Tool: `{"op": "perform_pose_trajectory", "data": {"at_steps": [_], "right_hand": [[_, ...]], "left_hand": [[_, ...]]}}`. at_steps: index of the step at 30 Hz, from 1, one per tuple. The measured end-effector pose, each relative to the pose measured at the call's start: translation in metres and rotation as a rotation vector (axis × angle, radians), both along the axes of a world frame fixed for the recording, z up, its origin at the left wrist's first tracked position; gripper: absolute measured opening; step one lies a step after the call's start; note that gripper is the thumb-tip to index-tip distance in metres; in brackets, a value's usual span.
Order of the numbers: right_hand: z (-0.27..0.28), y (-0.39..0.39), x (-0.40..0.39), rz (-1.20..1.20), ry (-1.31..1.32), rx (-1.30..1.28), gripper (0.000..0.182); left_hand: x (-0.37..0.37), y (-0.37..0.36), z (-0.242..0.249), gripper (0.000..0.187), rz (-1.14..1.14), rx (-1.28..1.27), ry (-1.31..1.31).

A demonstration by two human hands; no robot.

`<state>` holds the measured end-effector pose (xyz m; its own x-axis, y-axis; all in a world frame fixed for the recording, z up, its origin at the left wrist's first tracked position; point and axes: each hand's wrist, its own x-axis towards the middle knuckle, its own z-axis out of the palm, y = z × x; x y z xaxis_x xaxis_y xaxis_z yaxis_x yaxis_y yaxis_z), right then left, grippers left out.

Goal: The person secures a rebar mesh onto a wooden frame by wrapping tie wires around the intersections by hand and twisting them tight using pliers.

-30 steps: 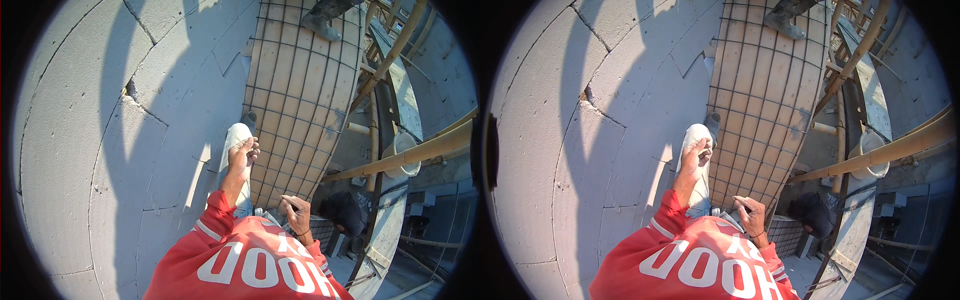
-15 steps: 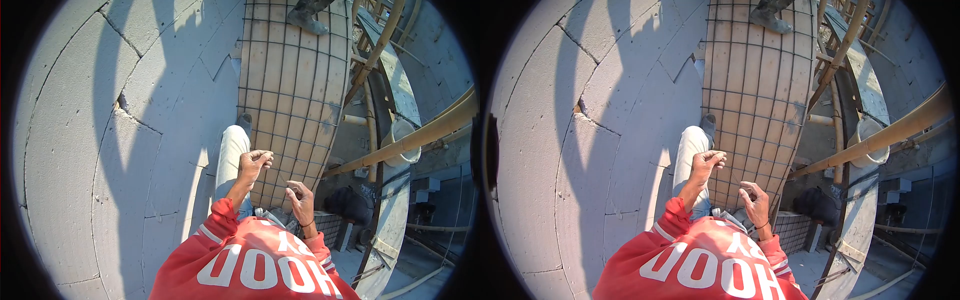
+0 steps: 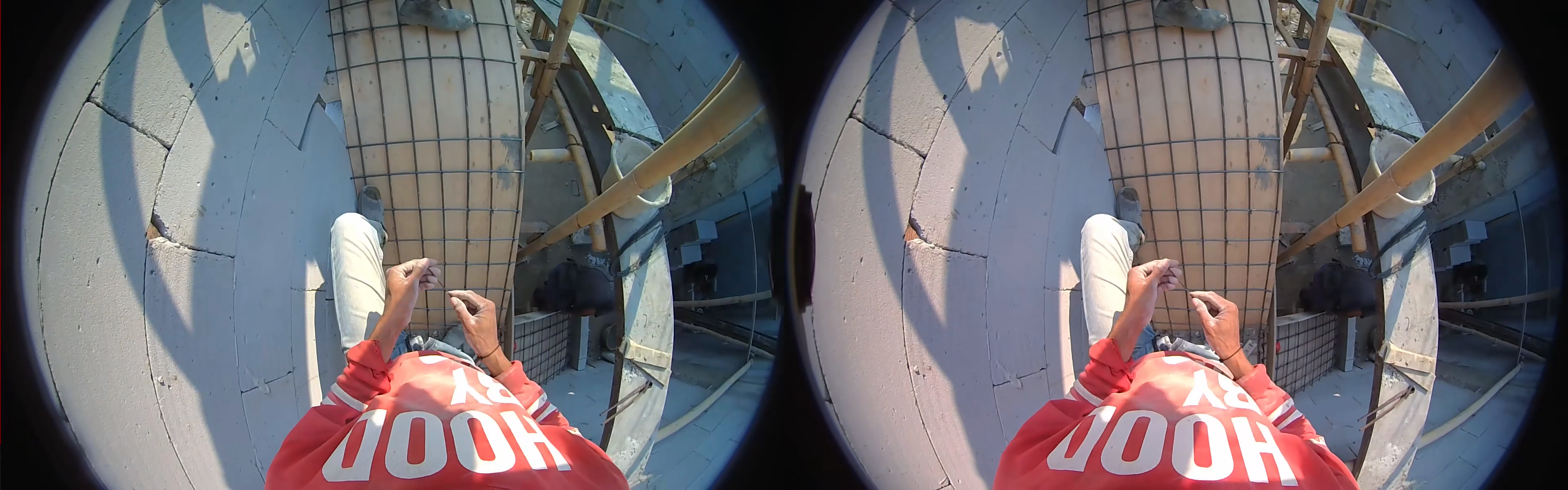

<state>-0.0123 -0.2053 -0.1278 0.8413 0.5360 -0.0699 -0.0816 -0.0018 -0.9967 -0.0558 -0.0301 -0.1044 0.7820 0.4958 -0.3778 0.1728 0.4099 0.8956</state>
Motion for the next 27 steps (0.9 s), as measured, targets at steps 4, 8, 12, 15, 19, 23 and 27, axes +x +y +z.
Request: {"op": "perform_pose_trajectory", "data": {"at_steps": [4,8,12,15,19,23,27], "right_hand": [[-0.001,-0.004,-0.001,0.054,0.096,-0.071,0.016],[-0.008,-0.002,-0.004,0.052,0.156,-0.041,0.014],[-0.011,-0.001,-0.004,0.038,0.067,-0.070,0.014],[-0.013,0.001,-0.006,0.043,0.060,-0.037,0.015],[-0.019,0.003,-0.007,0.019,0.043,-0.047,0.015],[-0.019,0.004,-0.010,0.018,0.044,-0.044,0.015],[-0.025,0.002,-0.008,-0.022,0.103,-0.015,0.014]], "left_hand": [[0.001,0.000,-0.010,0.034,0.011,0.020,0.013],[0.002,-0.002,-0.008,0.035,0.022,-0.015,0.036],[-0.001,0.001,-0.014,0.031,0.034,-0.038,0.034],[-0.004,0.004,-0.023,0.027,0.049,-0.082,0.017],[-0.006,0.003,-0.028,0.024,0.067,-0.093,0.031],[-0.007,0.003,-0.032,0.024,0.078,-0.099,-0.005],[-0.001,0.000,-0.014,0.027,0.065,-0.124,-0.037]]}}
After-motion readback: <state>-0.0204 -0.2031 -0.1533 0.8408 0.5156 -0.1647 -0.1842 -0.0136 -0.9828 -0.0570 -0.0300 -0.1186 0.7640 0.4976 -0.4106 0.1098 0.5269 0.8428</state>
